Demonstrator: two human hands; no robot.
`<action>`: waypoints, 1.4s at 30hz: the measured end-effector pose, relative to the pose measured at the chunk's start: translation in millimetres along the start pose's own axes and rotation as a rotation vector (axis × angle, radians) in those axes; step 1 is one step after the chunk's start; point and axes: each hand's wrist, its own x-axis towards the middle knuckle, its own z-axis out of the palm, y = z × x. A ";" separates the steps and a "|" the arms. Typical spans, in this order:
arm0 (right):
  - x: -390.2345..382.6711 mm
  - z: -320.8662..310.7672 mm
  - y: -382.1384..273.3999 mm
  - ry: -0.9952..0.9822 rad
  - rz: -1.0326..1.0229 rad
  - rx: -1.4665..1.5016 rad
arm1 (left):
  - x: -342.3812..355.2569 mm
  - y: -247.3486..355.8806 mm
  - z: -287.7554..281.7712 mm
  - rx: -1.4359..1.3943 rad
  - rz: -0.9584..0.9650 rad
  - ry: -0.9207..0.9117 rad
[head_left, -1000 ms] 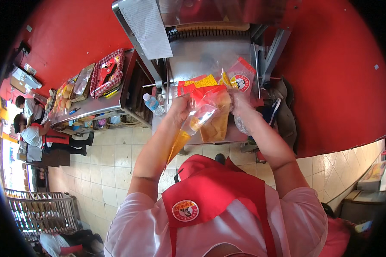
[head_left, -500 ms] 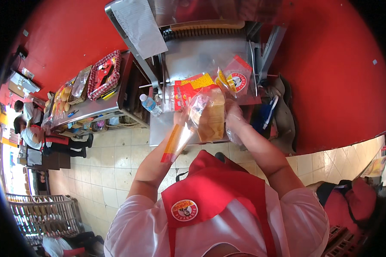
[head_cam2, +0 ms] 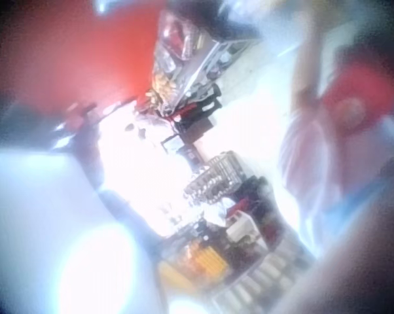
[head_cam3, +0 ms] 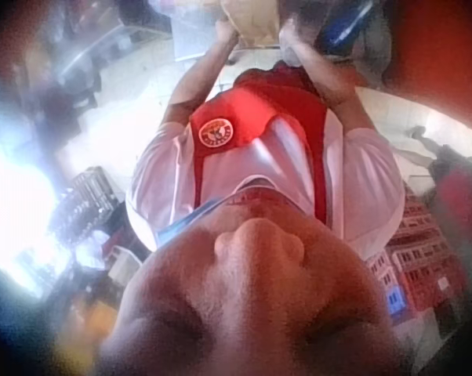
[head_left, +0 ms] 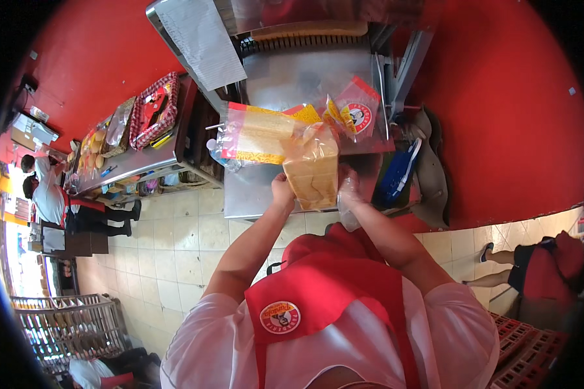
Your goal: The person picks up loaves of bread, feeds them into a slicing machine, and then places the sliced loaves into plastic bags and seals them.
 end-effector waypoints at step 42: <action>-196.9 149.4 -117.5 -0.316 0.587 -0.001 | -119.8 142.6 -77.0 0.537 0.778 0.012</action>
